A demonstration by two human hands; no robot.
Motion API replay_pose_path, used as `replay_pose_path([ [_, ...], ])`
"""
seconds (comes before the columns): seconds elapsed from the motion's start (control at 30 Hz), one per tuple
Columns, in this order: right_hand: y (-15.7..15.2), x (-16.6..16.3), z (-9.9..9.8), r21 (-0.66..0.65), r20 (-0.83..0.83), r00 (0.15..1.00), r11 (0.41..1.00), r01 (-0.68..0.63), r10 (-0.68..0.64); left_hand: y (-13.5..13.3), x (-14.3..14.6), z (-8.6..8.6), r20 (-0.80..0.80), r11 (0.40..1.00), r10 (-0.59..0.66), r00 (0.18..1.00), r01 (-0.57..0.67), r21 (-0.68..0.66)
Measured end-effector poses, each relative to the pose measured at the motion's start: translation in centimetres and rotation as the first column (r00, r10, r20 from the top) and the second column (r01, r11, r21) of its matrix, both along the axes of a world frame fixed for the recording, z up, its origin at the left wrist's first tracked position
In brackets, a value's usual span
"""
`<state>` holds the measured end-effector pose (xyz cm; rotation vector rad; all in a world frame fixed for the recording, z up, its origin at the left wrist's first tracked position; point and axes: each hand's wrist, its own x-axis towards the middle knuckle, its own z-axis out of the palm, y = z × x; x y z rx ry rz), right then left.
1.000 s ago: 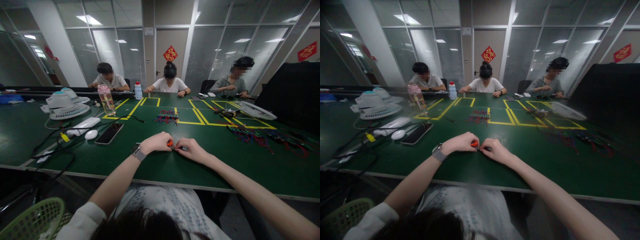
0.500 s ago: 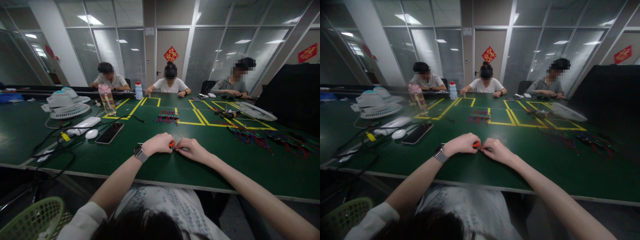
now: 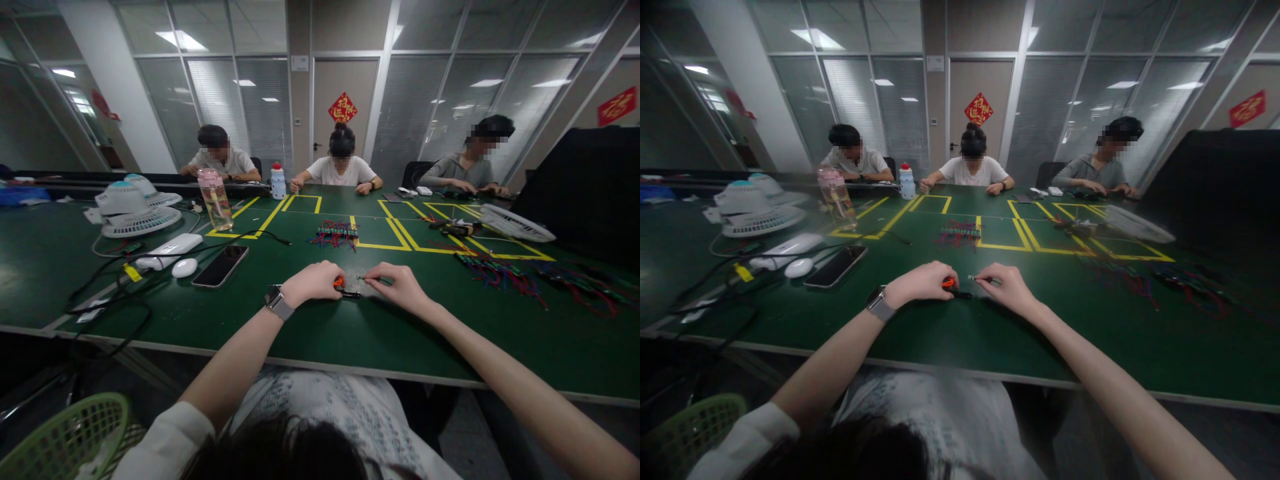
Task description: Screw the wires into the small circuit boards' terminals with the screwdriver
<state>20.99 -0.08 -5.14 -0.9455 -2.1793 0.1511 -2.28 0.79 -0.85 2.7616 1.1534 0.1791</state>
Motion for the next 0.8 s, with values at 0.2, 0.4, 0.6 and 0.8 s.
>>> replay_pose_path([
  [0.2,1.4,1.8,-0.4,-0.164,0.007,0.981,0.968,0.19,-0.192,0.3,-0.5,0.5,-0.005,0.999,0.025,1.0,-0.025,-0.043],
  [0.4,2.3,2.8,-1.2,-0.126,0.093,0.975,0.969,0.214,-0.203,0.2,-0.8,0.7,-0.001,0.995,0.049,0.999,-0.049,-0.086],
  [0.6,2.8,3.9,-1.3,-0.059,0.185,0.963,0.976,0.208,-0.194,0.3,-0.9,0.8,0.003,0.988,0.06,0.998,-0.059,-0.139],
  [0.8,2.8,4.3,-1.0,-0.032,0.243,0.96,0.988,0.154,-0.142,0.8,-1.3,0.8,-0.001,0.978,0.051,0.999,-0.05,-0.202],
])
